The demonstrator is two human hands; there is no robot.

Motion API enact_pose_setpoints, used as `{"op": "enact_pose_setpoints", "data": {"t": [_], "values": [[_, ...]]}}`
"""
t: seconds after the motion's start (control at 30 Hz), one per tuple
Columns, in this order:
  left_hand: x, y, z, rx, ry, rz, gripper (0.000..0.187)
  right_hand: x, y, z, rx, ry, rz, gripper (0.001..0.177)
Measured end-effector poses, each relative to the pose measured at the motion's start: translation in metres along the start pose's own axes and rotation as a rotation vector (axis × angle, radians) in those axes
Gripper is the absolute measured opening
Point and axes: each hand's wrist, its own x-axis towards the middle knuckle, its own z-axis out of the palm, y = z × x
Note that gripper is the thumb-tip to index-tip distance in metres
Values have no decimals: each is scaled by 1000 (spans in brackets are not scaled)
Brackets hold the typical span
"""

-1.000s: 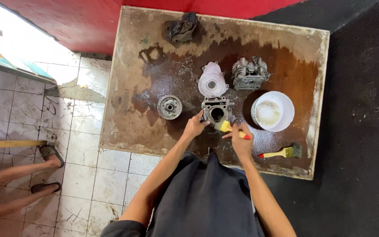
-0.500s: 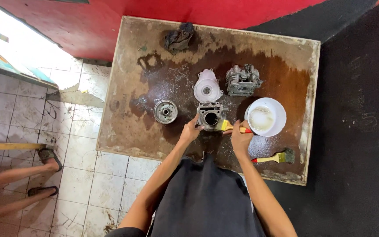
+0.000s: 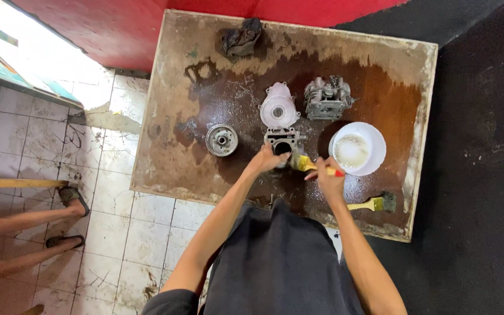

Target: Cleaning motorcycle engine components using a brush and cleaning solution.

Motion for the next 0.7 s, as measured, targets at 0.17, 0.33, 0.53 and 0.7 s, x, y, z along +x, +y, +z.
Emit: {"op": "enact_pose_setpoints", "data": {"t": [0.17, 0.33, 0.53, 0.7], "values": [[10, 11, 31, 209, 211, -165, 116, 9, 10, 4, 226, -28, -328, 25], [3, 29, 35, 137, 297, -270, 109, 14, -3, -8, 152, -59, -68, 22], [1, 39, 35, 149, 353, -347, 112, 7, 16, 0, 117, -204, -253, 18], [-17, 29, 29, 315, 377, -74, 107, 6, 11, -3, 274, -47, -243, 25]]}}
